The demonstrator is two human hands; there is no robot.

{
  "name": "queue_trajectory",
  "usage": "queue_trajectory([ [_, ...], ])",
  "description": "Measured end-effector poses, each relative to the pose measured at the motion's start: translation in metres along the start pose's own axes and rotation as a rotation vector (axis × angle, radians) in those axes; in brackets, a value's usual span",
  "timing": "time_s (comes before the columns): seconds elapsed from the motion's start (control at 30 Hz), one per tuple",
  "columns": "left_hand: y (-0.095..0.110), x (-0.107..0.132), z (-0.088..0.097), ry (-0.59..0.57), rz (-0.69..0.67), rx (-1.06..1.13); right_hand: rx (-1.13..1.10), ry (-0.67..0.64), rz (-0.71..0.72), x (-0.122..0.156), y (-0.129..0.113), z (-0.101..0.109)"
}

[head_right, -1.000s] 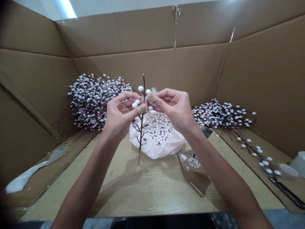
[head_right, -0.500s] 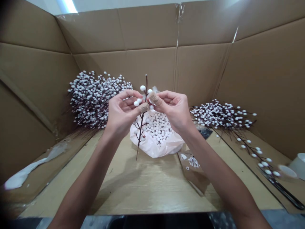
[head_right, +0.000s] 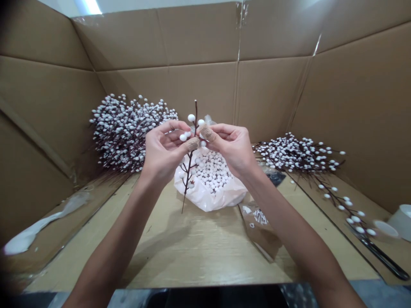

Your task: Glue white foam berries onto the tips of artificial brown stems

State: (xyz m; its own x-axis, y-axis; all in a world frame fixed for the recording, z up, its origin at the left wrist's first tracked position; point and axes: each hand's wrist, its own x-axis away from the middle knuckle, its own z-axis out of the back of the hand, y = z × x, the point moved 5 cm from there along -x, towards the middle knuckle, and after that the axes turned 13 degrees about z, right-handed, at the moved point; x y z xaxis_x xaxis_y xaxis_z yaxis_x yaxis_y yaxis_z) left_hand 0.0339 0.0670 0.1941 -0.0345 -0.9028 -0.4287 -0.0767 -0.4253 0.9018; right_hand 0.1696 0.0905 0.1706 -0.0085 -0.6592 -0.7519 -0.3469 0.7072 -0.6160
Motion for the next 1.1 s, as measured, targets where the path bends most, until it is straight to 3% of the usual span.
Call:
queue_trajectory([
  [0.23,-0.002,-0.002,0.001,-0.012,0.027,-0.024,-0.01,0.003,-0.018,0.0,0.002,-0.001],
  [0.5,-0.006,-0.005,0.003,-0.094,0.162,-0.011,-0.038,-0.07,-0.117,-0.002,0.001,0.0],
  [0.7,-0.01,-0.005,0.002,-0.105,0.193,-0.014,0.086,-0.09,-0.101,-0.009,-0.009,0.015],
  [0.93,-0.012,-0.01,0.009,-0.047,0.172,0.059,0.152,-0.402,-0.268,-0.005,-0.015,0.018],
  [1.1,-0.014,-0.011,0.01,-0.075,0.208,0.109,0.117,-0.395,-0.227,-0.003,-0.011,0.009],
])
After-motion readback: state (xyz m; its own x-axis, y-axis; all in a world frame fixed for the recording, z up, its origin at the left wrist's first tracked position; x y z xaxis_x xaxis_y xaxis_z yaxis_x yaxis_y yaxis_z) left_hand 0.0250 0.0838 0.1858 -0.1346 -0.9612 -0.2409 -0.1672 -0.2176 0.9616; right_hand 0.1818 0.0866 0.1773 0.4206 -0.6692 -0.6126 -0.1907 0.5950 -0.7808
